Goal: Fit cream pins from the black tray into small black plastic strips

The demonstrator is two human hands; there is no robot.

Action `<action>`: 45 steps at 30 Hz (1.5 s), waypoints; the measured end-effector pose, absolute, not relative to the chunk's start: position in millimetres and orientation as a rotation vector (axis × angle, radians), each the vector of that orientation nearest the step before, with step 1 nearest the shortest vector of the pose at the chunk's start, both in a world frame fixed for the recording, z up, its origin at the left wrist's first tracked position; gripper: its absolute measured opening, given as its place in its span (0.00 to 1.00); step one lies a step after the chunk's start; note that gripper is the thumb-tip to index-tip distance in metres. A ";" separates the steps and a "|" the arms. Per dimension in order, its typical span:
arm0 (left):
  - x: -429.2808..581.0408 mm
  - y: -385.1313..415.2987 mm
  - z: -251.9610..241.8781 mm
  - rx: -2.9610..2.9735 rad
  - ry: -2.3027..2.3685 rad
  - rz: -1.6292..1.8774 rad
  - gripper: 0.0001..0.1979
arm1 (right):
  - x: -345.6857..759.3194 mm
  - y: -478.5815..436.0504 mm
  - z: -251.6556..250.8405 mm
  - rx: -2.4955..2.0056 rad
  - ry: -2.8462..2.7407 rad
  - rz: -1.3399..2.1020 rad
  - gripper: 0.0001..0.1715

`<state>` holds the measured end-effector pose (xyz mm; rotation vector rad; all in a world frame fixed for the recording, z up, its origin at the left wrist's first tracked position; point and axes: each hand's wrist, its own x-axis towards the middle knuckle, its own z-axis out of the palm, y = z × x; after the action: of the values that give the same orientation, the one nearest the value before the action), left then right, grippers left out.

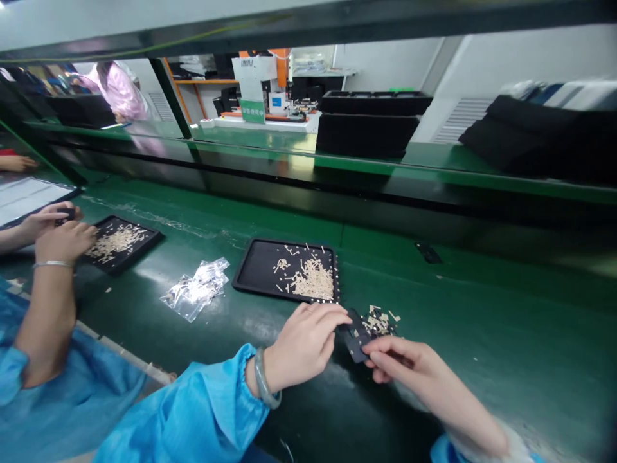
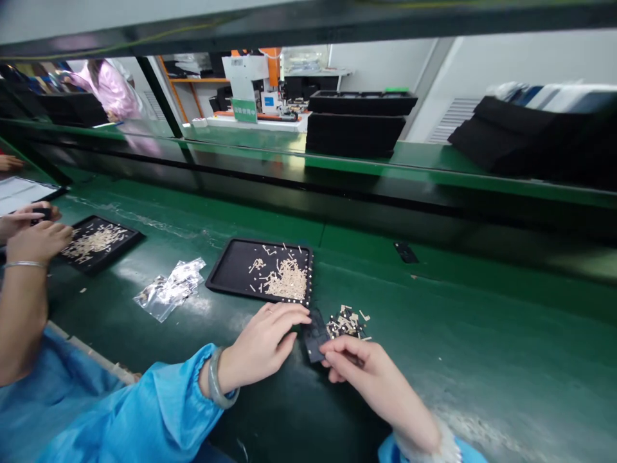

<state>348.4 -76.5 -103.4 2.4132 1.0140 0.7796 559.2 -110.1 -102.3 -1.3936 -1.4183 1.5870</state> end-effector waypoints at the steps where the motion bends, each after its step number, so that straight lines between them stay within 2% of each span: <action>1: 347.6 -75.0 -102.7 2.385 1.060 0.791 0.16 | 567.6 -104.0 -96.2 -1.432 -1.564 1.543 0.15; 4: 346.0 -71.3 -103.9 2.344 1.111 0.824 0.13 | 587.1 -70.3 -81.6 -1.511 -1.781 1.369 0.18; 8: 346.7 -70.1 -111.0 2.384 1.105 0.769 0.09 | 586.7 -8.1 -89.6 -1.512 -1.515 1.010 0.26; 11: 347.7 -70.3 -116.4 2.425 1.116 0.718 0.08 | 572.3 12.4 -105.1 -1.457 -1.445 1.176 0.31; 14: 348.7 -70.4 -119.3 2.458 1.124 0.671 0.09 | 562.9 -5.7 -108.7 -1.373 -1.606 1.300 0.27; 18: 350.4 -69.9 -120.2 2.488 1.113 0.606 0.09 | 572.9 -55.8 -100.4 -1.391 -1.760 1.291 0.23; 24: 354.6 -68.7 -125.1 2.530 1.102 0.477 0.09 | 604.1 -102.6 -116.3 -1.625 -1.505 1.031 0.22; 29: 354.9 -67.5 -124.6 2.686 1.029 0.221 0.09 | 603.6 -112.5 -132.3 -1.671 -1.384 0.901 0.19; 33: 360.5 -64.7 -121.5 2.749 0.966 0.084 0.08 | 594.0 -114.5 -138.8 -1.674 -1.533 0.916 0.19; 40: 384.2 -62.5 -137.3 2.748 1.109 0.179 0.08 | 580.5 -115.5 -147.1 -1.632 -1.783 0.830 0.15; 45: 384.5 -67.5 -140.0 2.857 1.091 0.137 0.08 | 565.5 -120.4 -144.2 -1.453 -2.165 0.596 0.13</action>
<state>384.5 -67.5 -140.0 2.8573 1.0910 0.1366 565.5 -120.4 -144.2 -1.4527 -2.1654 0.5963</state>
